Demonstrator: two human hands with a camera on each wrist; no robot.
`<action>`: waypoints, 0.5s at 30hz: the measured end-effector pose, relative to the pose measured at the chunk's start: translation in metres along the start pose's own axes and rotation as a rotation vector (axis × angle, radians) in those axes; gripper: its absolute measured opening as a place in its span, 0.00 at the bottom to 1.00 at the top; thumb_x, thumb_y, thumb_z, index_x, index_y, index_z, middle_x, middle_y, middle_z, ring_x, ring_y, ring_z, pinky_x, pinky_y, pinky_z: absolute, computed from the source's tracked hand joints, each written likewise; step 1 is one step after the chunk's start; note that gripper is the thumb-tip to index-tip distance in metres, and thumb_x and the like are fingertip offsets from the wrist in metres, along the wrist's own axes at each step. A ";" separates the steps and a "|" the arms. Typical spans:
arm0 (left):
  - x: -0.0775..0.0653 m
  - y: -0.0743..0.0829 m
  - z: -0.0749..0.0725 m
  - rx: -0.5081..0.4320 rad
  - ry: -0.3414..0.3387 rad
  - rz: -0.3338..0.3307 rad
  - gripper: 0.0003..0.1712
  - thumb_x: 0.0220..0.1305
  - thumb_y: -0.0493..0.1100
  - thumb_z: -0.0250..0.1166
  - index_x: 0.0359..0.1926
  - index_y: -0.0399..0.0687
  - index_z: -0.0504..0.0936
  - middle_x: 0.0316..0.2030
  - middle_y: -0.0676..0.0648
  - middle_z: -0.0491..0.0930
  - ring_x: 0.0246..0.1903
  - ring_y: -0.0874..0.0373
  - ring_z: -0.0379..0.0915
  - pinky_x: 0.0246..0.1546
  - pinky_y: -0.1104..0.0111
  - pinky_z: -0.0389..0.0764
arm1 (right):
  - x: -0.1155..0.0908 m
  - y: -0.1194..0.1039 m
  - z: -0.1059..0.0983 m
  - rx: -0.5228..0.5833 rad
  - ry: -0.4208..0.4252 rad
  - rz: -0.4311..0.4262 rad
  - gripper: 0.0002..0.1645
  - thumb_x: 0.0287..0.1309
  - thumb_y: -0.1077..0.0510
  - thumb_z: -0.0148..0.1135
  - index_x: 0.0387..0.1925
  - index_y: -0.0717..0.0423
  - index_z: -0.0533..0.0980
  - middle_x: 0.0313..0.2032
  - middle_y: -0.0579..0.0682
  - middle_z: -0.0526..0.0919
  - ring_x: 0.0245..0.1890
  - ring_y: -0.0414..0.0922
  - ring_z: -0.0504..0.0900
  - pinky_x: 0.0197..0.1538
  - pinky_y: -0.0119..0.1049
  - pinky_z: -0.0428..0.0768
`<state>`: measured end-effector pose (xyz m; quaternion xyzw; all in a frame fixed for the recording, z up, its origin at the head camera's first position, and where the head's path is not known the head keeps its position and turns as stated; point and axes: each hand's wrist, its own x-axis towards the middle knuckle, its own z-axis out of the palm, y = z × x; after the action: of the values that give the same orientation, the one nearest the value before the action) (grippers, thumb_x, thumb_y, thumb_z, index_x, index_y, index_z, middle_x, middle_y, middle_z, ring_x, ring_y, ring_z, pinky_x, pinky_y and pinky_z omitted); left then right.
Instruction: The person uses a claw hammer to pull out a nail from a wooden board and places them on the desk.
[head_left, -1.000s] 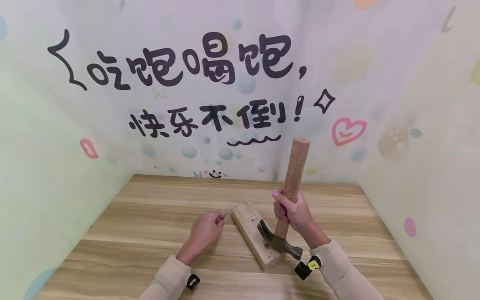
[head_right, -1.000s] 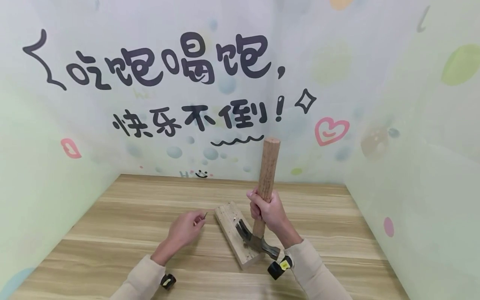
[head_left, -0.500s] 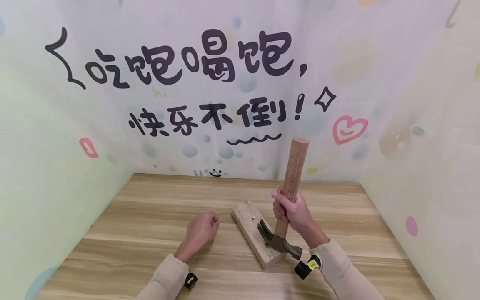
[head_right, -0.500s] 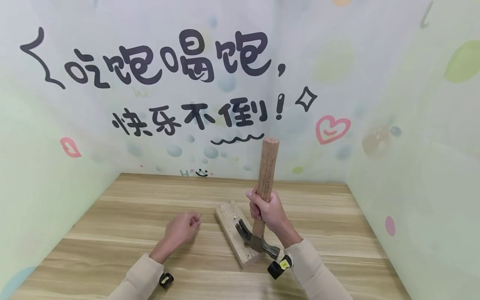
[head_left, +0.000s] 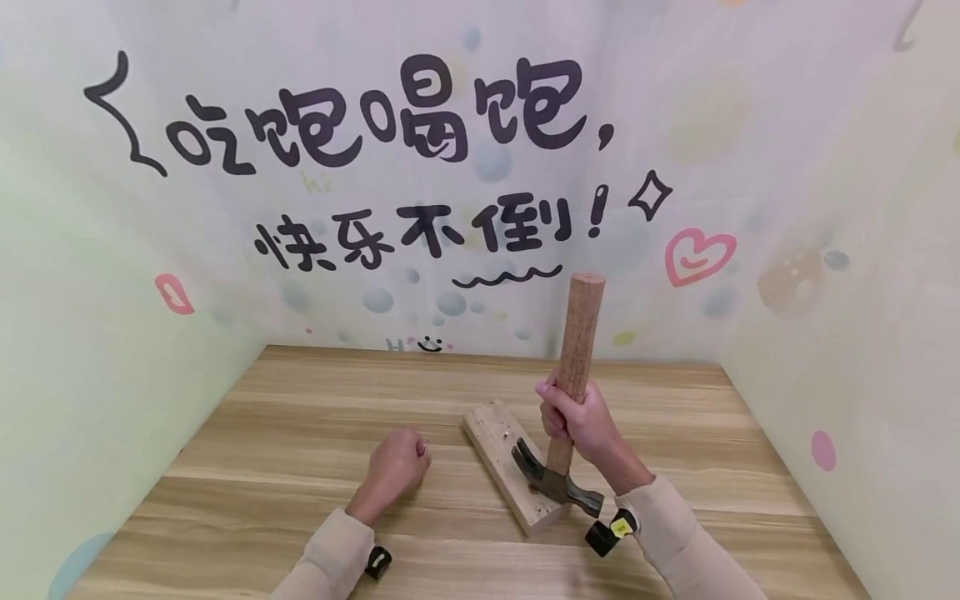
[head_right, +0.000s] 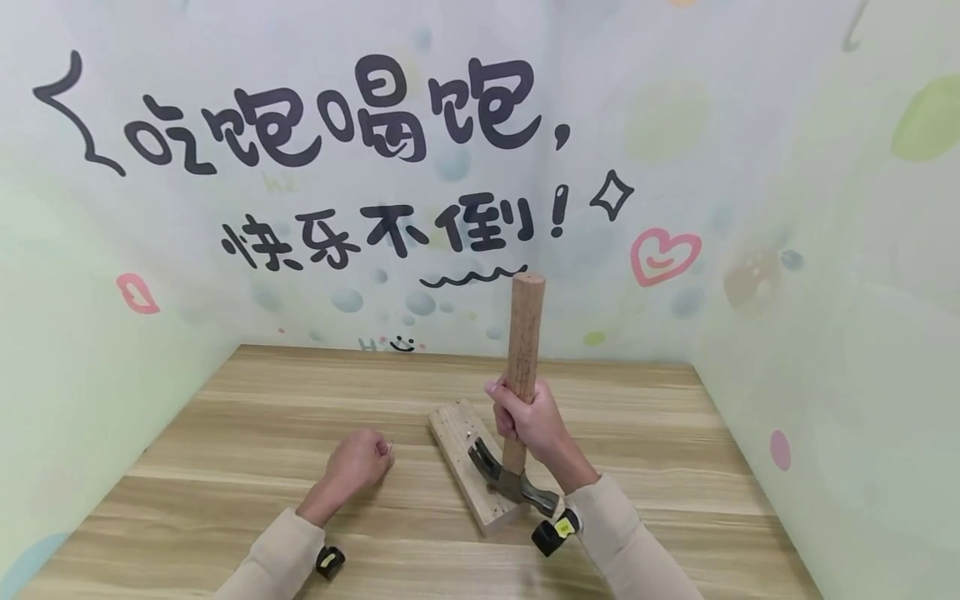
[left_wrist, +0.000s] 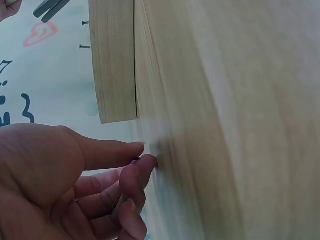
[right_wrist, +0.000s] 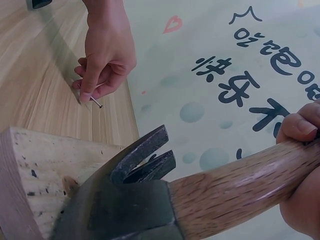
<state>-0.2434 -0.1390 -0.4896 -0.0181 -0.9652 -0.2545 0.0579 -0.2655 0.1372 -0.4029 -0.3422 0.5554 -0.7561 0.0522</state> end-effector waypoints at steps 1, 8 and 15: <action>0.000 0.000 0.000 -0.006 -0.004 -0.001 0.24 0.52 0.35 0.65 0.09 0.50 0.62 0.09 0.56 0.56 0.12 0.63 0.52 0.13 0.72 0.53 | 0.000 0.000 0.000 0.001 0.000 -0.002 0.10 0.65 0.66 0.46 0.27 0.56 0.62 0.08 0.49 0.58 0.06 0.46 0.53 0.10 0.40 0.53; 0.000 -0.001 0.003 -0.026 -0.001 -0.001 0.26 0.51 0.33 0.65 0.08 0.51 0.58 0.09 0.57 0.52 0.12 0.63 0.49 0.14 0.72 0.51 | 0.000 0.001 -0.001 0.000 0.015 0.012 0.10 0.65 0.65 0.48 0.27 0.56 0.62 0.08 0.48 0.59 0.06 0.45 0.54 0.10 0.39 0.53; 0.000 -0.001 0.003 -0.043 -0.003 -0.009 0.22 0.52 0.34 0.66 0.10 0.48 0.65 0.10 0.55 0.59 0.13 0.62 0.57 0.15 0.71 0.57 | 0.001 0.002 -0.001 0.005 -0.003 0.004 0.10 0.65 0.66 0.47 0.27 0.55 0.62 0.08 0.48 0.59 0.06 0.46 0.53 0.10 0.39 0.53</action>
<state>-0.2442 -0.1380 -0.4927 -0.0152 -0.9596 -0.2754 0.0548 -0.2669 0.1367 -0.4041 -0.3422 0.5542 -0.7568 0.0554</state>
